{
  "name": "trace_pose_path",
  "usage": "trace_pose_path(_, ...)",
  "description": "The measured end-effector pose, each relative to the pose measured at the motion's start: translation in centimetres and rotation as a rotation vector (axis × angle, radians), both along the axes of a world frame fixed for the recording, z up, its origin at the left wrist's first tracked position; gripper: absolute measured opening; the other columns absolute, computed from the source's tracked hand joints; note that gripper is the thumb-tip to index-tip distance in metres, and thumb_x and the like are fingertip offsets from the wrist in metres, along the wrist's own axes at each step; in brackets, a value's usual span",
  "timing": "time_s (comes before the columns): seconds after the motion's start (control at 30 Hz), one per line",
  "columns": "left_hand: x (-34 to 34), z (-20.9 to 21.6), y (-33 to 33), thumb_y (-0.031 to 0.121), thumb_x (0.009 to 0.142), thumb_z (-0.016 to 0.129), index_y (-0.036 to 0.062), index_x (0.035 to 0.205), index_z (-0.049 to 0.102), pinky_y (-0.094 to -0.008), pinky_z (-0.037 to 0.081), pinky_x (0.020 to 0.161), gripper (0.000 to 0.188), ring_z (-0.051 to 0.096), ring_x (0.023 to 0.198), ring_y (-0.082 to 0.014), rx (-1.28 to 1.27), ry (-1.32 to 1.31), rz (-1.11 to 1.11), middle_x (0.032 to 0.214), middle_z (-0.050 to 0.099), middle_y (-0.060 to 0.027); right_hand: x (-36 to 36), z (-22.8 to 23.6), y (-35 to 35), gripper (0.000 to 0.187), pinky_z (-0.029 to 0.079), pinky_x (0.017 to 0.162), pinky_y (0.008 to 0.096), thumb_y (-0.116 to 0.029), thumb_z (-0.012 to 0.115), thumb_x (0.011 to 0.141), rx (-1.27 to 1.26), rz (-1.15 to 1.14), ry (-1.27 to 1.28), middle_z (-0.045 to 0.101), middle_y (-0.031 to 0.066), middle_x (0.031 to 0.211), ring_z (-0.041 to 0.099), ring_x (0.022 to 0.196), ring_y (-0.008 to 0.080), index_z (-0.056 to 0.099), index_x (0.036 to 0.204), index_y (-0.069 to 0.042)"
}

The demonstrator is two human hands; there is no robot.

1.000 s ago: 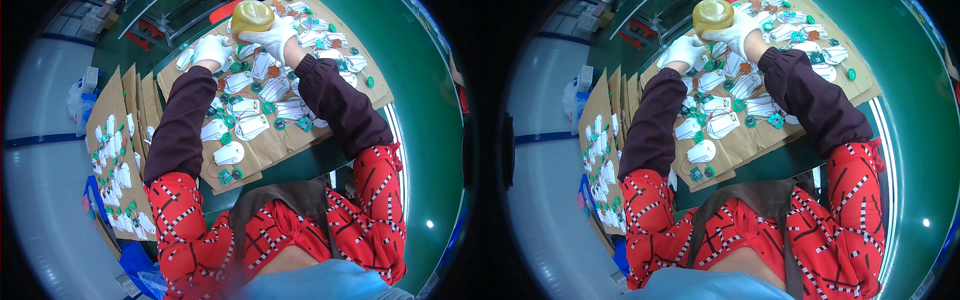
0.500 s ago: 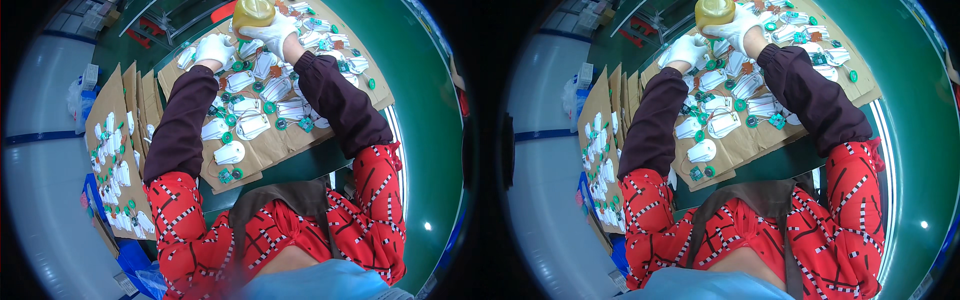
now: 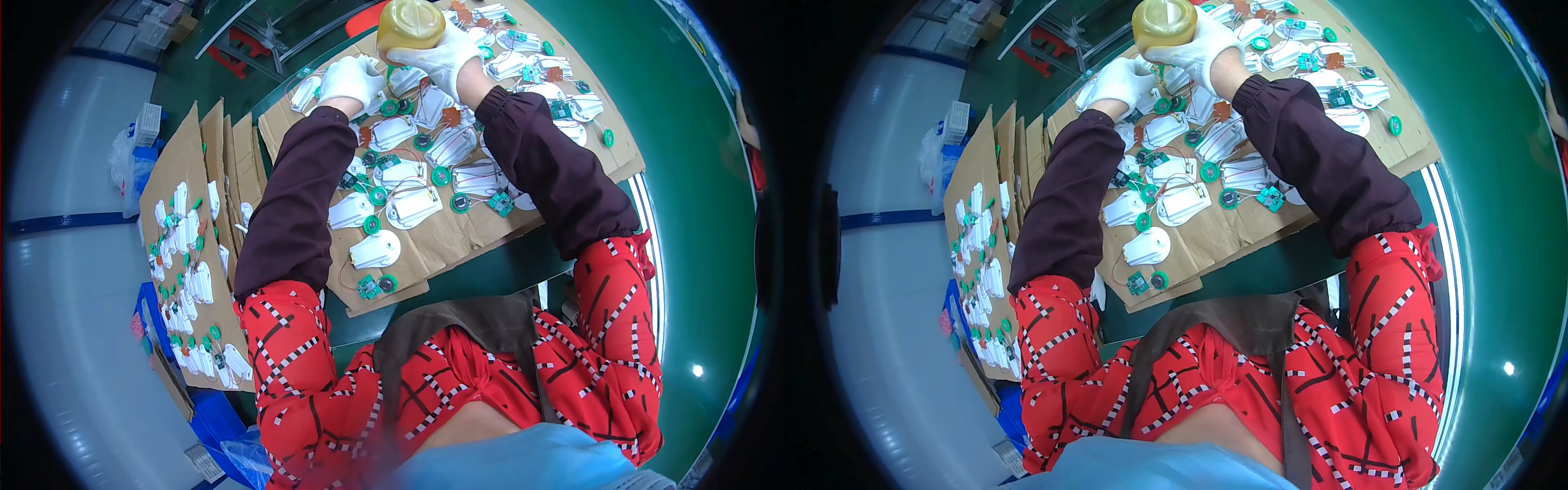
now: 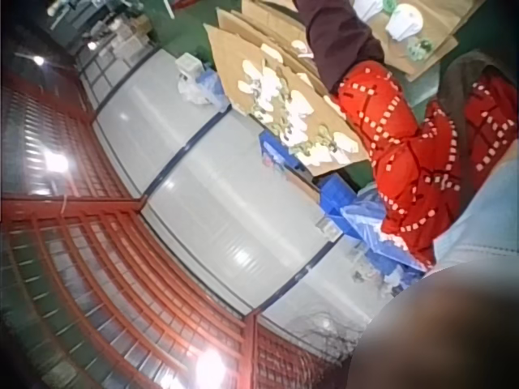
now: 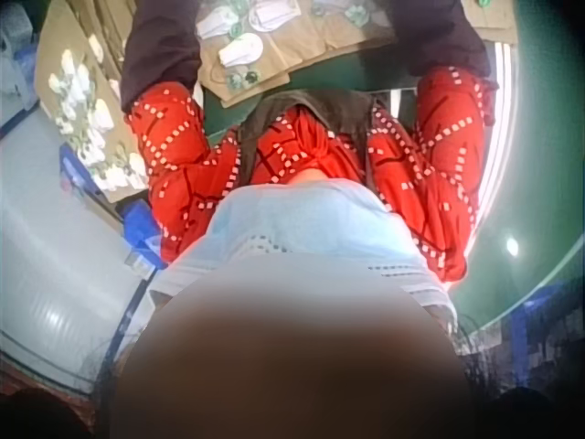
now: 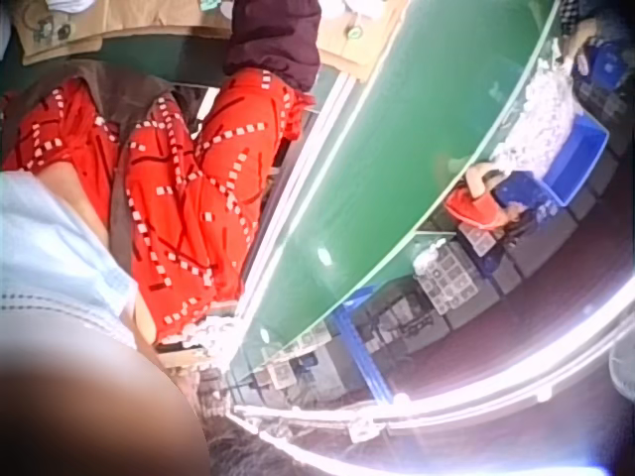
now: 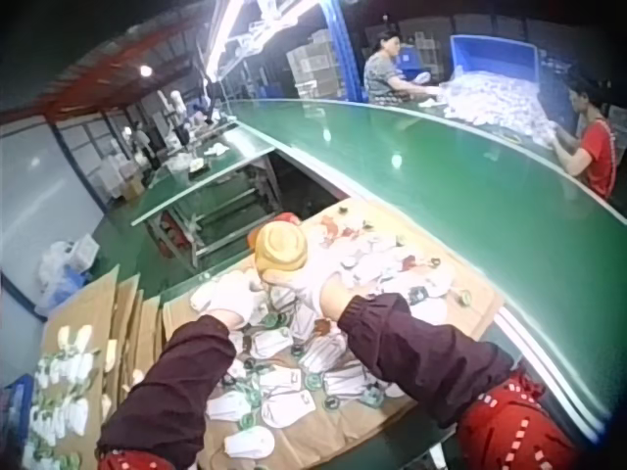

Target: Applying a liquid adhesive from a squeeze bottle onto small electronic component assemblies on cardboard sheets.

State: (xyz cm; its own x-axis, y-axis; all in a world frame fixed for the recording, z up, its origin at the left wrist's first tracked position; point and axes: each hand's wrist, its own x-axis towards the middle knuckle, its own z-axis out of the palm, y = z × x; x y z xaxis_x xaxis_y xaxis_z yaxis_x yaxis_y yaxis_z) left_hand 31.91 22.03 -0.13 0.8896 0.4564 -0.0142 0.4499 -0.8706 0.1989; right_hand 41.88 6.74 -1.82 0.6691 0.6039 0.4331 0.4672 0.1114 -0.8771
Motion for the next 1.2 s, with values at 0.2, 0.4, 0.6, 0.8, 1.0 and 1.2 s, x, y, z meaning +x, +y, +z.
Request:
trace_pose_path(0.2,-0.4,0.4,0.0,0.032,0.072,0.065,0.0147,0.09,0.073,-0.0371,0.05,0.08,0.026,0.064,0.085,-0.0312,0.004,0.017,0.008,0.09,0.067,-0.0148,-0.5,0.6,-0.5,0.065,0.045,0.09,0.0285,-0.038,0.079,0.069,-0.067,-0.011,-0.026,0.059,0.0063,0.114,0.057,0.104,0.0179,0.05,0.119,-0.007)
trace_pose_path(0.4,-0.2,0.7,-0.5,0.031,0.072,0.064,0.015,0.09,0.073,-0.0368,0.05,0.079,0.026,0.065,0.084,-0.0306,-0.014,0.024,0.015,0.089,0.067,-0.0146,-0.5,0.2,-0.4,0.064,0.046,0.089,0.0284,-0.034,0.08,0.069,0.034,0.041,0.023,0.059,0.0066,0.113,0.057,0.103,0.0174,0.05,0.118,-0.007)
trace_pose_path(0.6,-0.4,1.0,-0.7,0.03,0.072,0.064,0.0151,0.09,0.073,-0.0365,0.05,0.079,0.025,0.065,0.084,-0.0304,-0.001,0.033,0.022,0.088,0.067,-0.0144,-0.4,0.2,-0.4,0.064,0.046,0.088,0.0281,-0.032,0.08,0.069,0.063,0.069,0.052,0.059,0.0064,0.112,0.057,0.102,0.0163,0.049,0.119,-0.006)
trace_pose_path(0.8,-0.5,0.9,-0.7,0.03,0.072,0.064,0.0153,0.089,0.073,-0.0366,0.05,0.079,0.024,0.065,0.083,-0.0301,0.002,0.012,0.026,0.088,0.067,-0.0139,-0.5,0.7,-1.1,0.063,0.047,0.087,0.0274,-0.031,0.08,0.069,0.012,0.028,-0.057,0.06,0.0059,0.112,0.057,0.101,0.015,0.05,0.118,-0.006)
trace_pose_path(1.0,-0.4,0.6,-0.4,0.03,0.072,0.064,0.0155,0.089,0.073,-0.036,0.05,0.079,0.024,0.065,0.083,-0.0301,-0.036,0.017,0.021,0.088,0.067,-0.0138,-1.0,0.8,-0.7,0.063,0.047,0.087,0.0272,-0.031,0.08,0.069,-0.02,0.019,-0.031,0.06,0.006,0.112,0.058,0.1,0.015,0.049,0.119,-0.006)
trace_pose_path(1.2,-0.4,0.7,-0.2,0.03,0.072,0.065,0.0158,0.088,0.073,-0.0356,0.05,0.079,0.024,0.065,0.083,-0.0306,-0.017,0.026,0.027,0.087,0.067,-0.014,-1.7,2.2,-1.8,0.064,0.047,0.087,0.0281,-0.034,0.08,0.069,-0.012,0.047,0.026,0.06,0.0065,0.111,0.058,0.1,0.0162,0.05,0.118,-0.006)
